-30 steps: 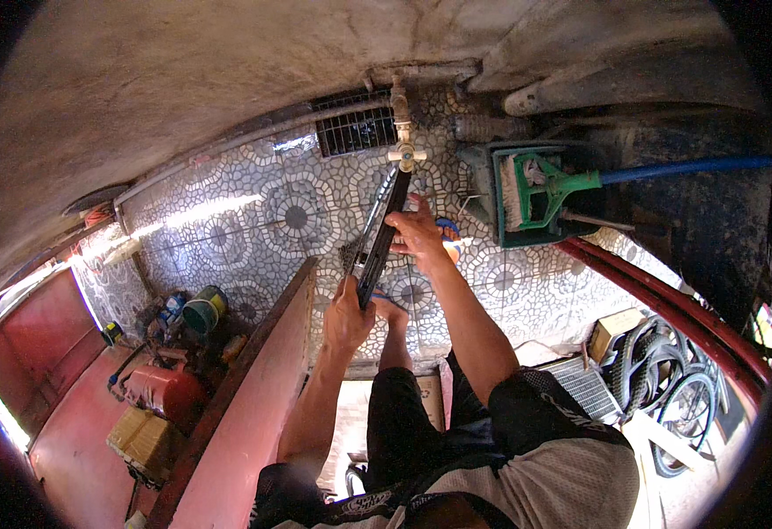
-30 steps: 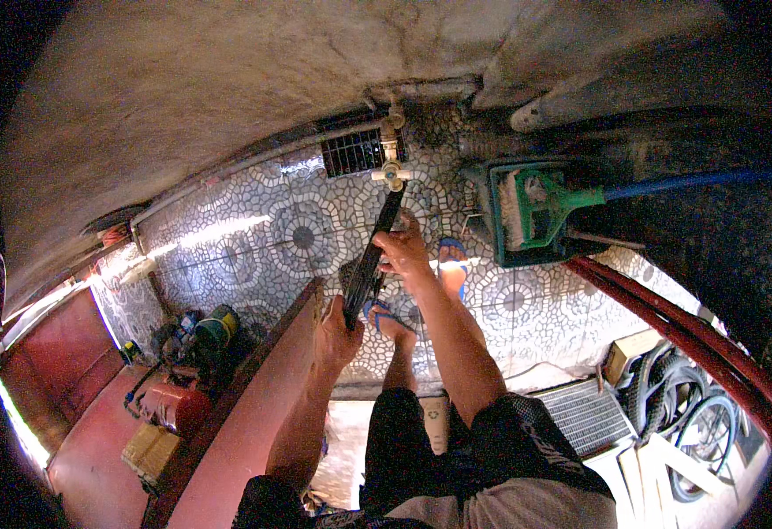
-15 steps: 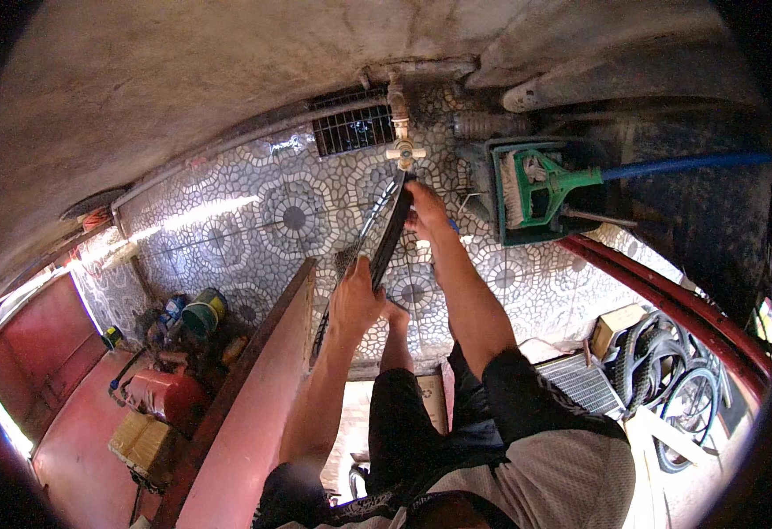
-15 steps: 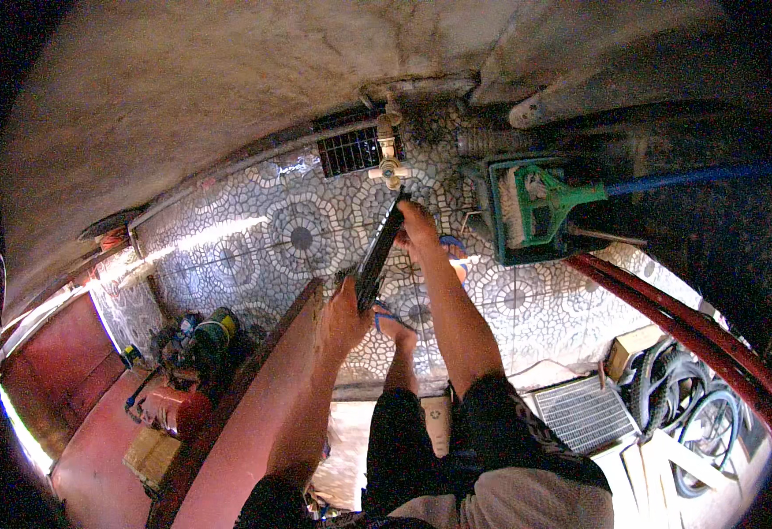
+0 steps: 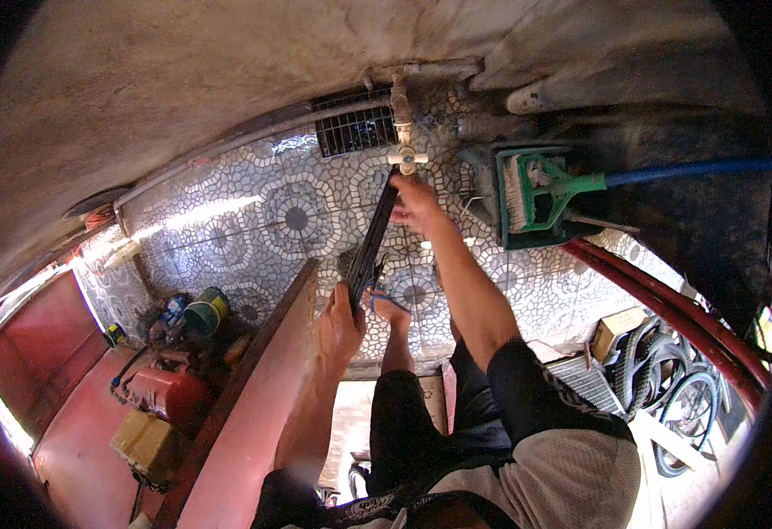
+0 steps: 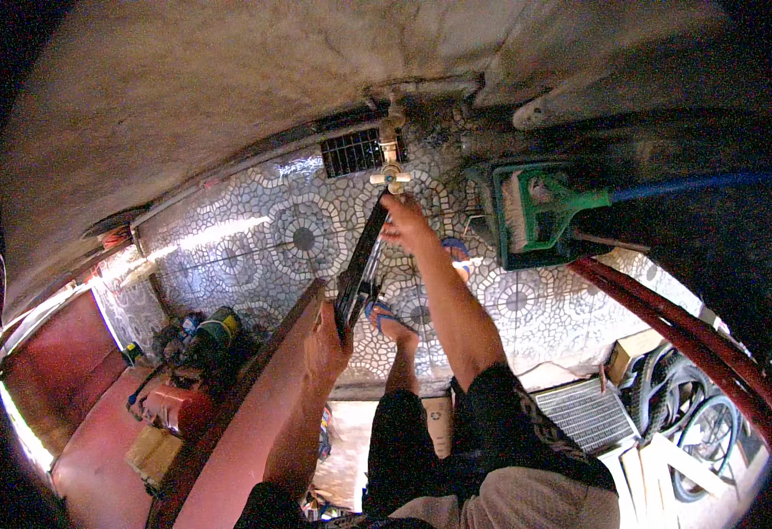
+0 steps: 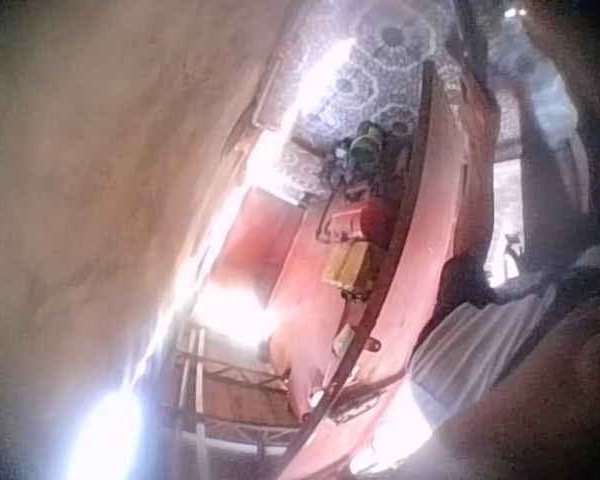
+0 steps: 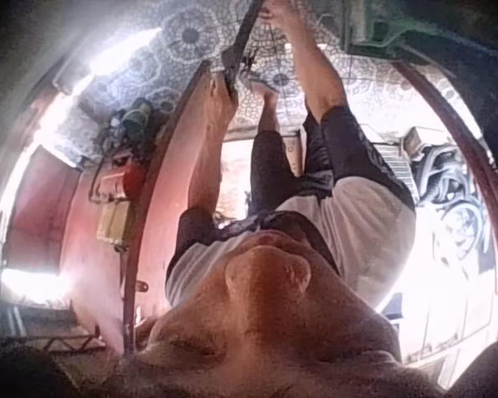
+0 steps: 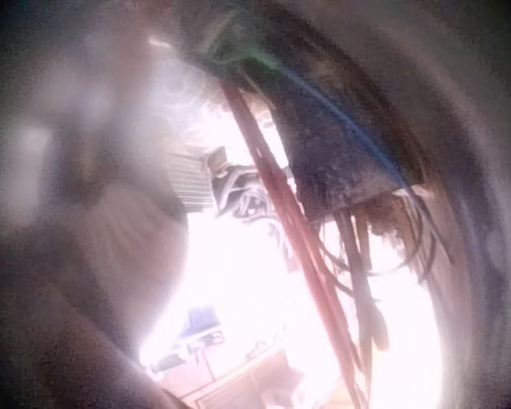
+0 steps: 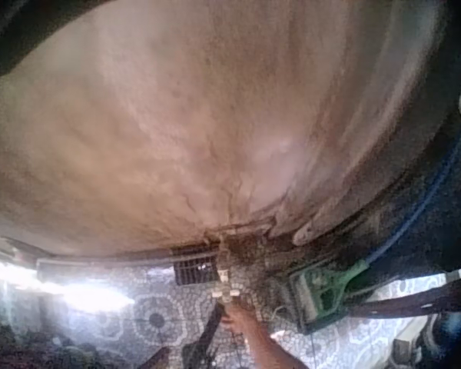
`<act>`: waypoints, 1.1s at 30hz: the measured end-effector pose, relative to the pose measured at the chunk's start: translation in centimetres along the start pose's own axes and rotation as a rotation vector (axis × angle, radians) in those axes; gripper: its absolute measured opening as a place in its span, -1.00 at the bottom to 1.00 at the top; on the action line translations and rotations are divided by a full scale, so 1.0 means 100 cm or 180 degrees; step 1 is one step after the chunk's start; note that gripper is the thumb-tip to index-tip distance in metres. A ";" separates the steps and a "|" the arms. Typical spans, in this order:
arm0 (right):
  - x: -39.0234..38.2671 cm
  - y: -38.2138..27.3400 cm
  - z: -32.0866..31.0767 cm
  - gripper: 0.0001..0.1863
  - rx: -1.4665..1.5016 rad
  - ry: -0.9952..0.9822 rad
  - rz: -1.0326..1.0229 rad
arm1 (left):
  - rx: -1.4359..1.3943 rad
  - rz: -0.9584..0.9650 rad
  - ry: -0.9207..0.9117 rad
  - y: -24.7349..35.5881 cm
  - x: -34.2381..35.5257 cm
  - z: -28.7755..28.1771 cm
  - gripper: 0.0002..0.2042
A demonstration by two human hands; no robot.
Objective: The person removes a bicycle wheel, carries it to a water tap, and repeatedly rinses the rim and spokes with running water. After rinsing, the person returns to the workshop, uses a heat gun on the wheel, and then places the wheel into a bench vise.
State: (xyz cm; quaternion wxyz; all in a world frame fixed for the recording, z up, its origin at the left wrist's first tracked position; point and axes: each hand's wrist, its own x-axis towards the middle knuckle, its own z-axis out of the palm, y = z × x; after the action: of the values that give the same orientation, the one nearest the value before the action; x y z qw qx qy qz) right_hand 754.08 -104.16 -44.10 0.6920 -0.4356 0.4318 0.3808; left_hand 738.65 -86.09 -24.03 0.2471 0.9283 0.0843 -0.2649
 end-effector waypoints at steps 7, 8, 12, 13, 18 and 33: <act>0.008 -0.007 -0.024 -0.18 0.0045 0.0573 -0.0286 | -0.0171 0.0285 0.0030 0.014 -0.001 -0.002 -0.63; 0.036 -0.010 -0.054 -0.22 -0.0046 0.0683 -0.0122 | -0.0252 0.0378 -0.0107 0.021 0.004 0.000 -0.64; 0.019 -0.013 -0.032 -0.27 -0.0159 0.0211 -0.0045 | -0.0182 0.0290 -0.0078 0.014 0.002 -0.003 -0.64; -0.004 -0.010 -0.019 -0.27 -0.0162 0.0201 -0.0141 | -0.0137 0.0240 -0.0036 0.011 0.000 -0.003 -0.64; -0.039 0.001 -0.002 -0.24 -0.0163 0.0271 -0.0313 | -0.0031 0.0174 -0.0082 0.016 0.017 -0.008 -0.61; -0.005 -0.022 -0.028 -0.69 -0.0110 0.0371 -0.0319 | 0.0249 0.0523 -0.0023 0.060 0.056 -0.017 -0.43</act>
State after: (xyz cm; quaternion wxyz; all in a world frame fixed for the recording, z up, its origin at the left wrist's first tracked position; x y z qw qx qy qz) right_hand 755.13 -107.53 -43.70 0.6762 -0.4899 0.4424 0.3270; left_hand 745.85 -90.28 -23.29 0.2319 0.9400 -0.0033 -0.2501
